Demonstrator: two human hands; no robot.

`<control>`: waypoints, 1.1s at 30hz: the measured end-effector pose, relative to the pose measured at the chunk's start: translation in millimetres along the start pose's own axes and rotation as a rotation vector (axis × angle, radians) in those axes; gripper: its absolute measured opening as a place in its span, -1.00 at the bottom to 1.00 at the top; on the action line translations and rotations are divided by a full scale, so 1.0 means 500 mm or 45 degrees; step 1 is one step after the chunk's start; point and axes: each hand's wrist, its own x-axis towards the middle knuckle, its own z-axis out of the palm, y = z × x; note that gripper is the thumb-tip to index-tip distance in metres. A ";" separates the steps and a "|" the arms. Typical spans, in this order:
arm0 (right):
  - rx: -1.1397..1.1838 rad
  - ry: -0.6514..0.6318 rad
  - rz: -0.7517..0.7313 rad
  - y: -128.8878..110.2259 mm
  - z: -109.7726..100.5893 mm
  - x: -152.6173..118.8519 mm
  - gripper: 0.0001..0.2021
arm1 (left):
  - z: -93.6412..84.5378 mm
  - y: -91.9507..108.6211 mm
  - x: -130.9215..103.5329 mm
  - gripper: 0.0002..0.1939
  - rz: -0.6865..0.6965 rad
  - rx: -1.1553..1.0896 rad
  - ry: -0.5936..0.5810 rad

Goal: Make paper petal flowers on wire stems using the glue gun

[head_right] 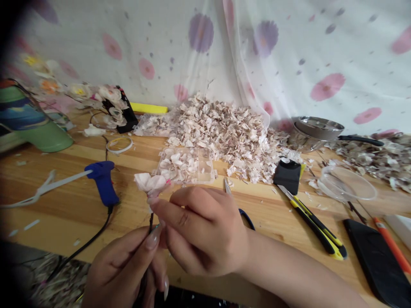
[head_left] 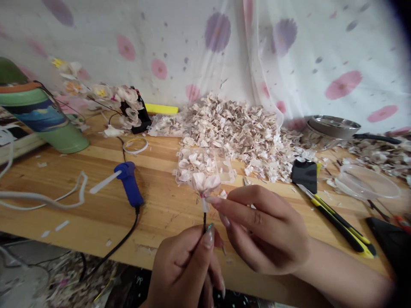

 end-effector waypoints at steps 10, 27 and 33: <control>0.001 -0.031 0.038 0.005 0.011 -0.002 -0.69 | 0.002 -0.003 0.004 -0.59 -0.037 -0.074 -0.014; -0.079 0.012 0.028 0.017 0.020 -0.008 -0.69 | 0.001 0.003 0.010 -0.59 -0.179 -0.426 -0.092; -0.003 0.012 0.035 0.014 0.018 -0.006 -0.68 | 0.003 0.001 0.012 -0.62 -0.167 -0.478 -0.093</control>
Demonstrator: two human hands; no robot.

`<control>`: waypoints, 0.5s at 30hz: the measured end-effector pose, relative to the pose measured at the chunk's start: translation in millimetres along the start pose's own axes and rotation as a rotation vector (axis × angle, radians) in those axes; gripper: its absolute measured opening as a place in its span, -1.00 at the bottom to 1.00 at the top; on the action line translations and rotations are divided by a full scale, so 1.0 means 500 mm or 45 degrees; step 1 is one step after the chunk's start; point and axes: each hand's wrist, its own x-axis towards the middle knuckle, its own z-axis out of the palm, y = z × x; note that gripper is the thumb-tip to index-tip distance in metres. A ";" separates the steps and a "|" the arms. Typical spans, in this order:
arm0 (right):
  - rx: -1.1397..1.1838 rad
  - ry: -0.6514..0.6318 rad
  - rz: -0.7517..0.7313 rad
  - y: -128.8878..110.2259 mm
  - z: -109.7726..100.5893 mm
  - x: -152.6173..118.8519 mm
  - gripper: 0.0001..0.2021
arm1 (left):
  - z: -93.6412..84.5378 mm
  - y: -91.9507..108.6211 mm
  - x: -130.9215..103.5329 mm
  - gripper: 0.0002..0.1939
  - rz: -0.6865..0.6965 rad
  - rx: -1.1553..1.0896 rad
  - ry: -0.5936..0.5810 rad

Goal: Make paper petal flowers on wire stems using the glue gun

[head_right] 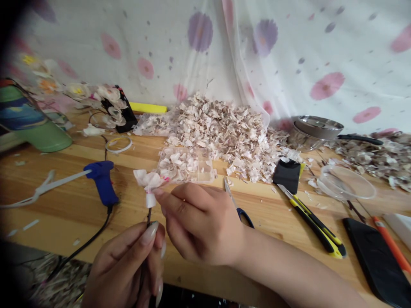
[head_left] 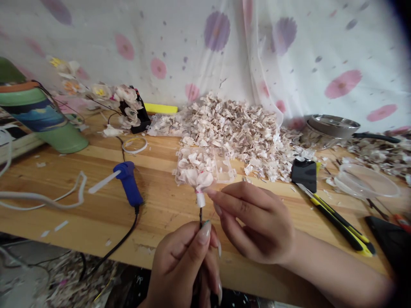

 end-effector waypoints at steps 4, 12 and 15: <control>0.009 0.048 -0.039 -0.007 -0.006 0.001 -0.70 | 0.002 -0.001 -0.001 -0.62 0.008 -0.019 -0.036; 0.034 0.023 0.018 -0.007 -0.015 0.012 -0.70 | -0.007 -0.008 0.009 -0.65 0.030 -0.116 -0.129; 0.153 0.177 0.050 -0.010 -0.020 0.019 -0.68 | -0.009 -0.014 0.017 -0.68 0.043 -0.218 -0.180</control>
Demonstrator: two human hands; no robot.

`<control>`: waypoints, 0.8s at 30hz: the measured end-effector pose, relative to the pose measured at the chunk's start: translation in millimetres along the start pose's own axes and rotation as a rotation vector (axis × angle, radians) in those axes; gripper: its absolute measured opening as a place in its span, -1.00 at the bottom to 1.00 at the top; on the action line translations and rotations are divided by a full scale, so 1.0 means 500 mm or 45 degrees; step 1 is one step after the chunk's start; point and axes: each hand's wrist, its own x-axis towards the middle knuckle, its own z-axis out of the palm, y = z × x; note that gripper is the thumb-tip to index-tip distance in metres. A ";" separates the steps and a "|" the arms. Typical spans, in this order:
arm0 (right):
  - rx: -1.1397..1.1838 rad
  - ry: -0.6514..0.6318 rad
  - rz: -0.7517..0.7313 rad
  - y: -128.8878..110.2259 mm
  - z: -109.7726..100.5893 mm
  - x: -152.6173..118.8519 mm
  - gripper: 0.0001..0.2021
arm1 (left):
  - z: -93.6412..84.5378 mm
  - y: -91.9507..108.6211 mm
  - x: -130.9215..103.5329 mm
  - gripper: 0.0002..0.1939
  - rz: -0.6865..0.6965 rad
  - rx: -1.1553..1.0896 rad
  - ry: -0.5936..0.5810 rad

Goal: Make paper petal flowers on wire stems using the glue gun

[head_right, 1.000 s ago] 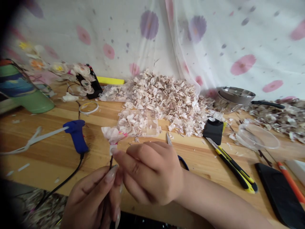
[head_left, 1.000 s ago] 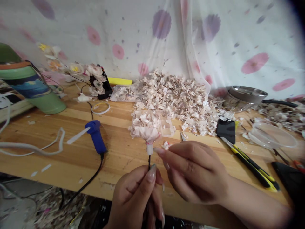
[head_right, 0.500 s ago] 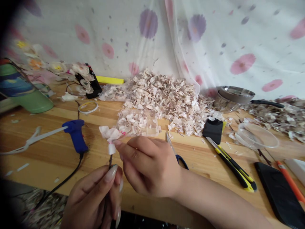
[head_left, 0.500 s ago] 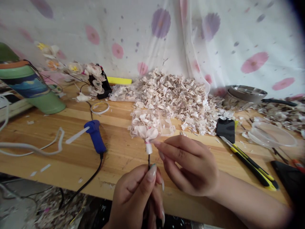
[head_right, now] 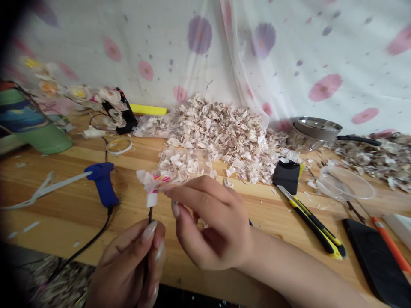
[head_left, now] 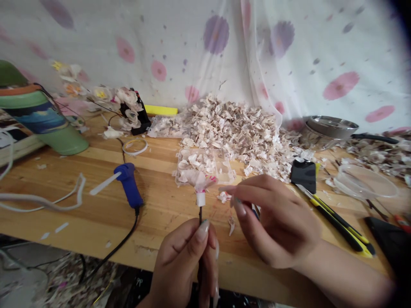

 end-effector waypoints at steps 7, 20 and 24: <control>0.240 0.081 0.313 0.019 0.024 -0.030 -0.68 | 0.003 0.002 0.011 -0.65 0.040 -0.050 -0.123; 0.183 0.053 0.393 0.021 0.017 -0.025 -0.78 | 0.001 0.016 0.006 -0.53 0.027 0.085 0.178; 0.149 0.139 0.413 0.029 0.003 -0.011 -0.78 | -0.008 0.023 0.005 -0.56 0.068 0.079 0.301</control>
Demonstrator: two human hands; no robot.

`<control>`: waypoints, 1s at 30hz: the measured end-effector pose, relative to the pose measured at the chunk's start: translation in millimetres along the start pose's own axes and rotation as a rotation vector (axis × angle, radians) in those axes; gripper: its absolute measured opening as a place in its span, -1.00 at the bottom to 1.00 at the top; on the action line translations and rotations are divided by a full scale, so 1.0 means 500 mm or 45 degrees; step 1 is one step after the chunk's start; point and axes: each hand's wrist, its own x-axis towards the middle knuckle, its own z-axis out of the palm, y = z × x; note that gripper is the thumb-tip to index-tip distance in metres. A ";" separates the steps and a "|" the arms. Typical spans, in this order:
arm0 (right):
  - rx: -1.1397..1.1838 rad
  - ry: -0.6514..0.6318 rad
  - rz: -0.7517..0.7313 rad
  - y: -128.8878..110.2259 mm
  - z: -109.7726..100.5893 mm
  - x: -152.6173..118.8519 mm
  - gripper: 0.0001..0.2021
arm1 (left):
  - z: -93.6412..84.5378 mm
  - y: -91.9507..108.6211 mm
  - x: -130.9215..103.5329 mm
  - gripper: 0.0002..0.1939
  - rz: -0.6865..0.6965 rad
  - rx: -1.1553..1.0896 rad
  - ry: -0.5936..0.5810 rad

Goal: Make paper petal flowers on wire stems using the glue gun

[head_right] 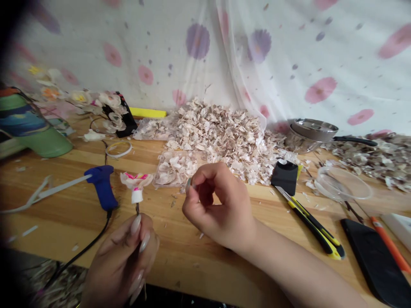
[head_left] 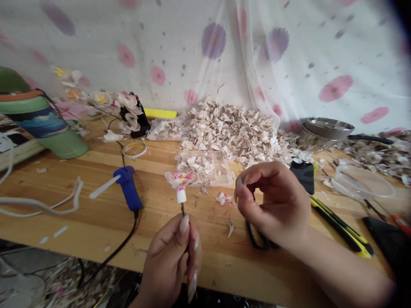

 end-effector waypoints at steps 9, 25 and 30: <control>0.150 0.168 0.071 0.008 -0.023 0.035 -0.77 | -0.023 -0.009 0.018 -0.59 0.064 0.128 0.012; -0.443 -0.627 0.582 0.288 0.041 0.108 -0.81 | -0.047 -0.055 0.036 -0.45 -0.082 0.375 0.205; -0.617 -0.756 0.572 0.317 0.055 0.133 -0.87 | -0.050 -0.049 0.040 -0.44 -0.077 0.363 0.210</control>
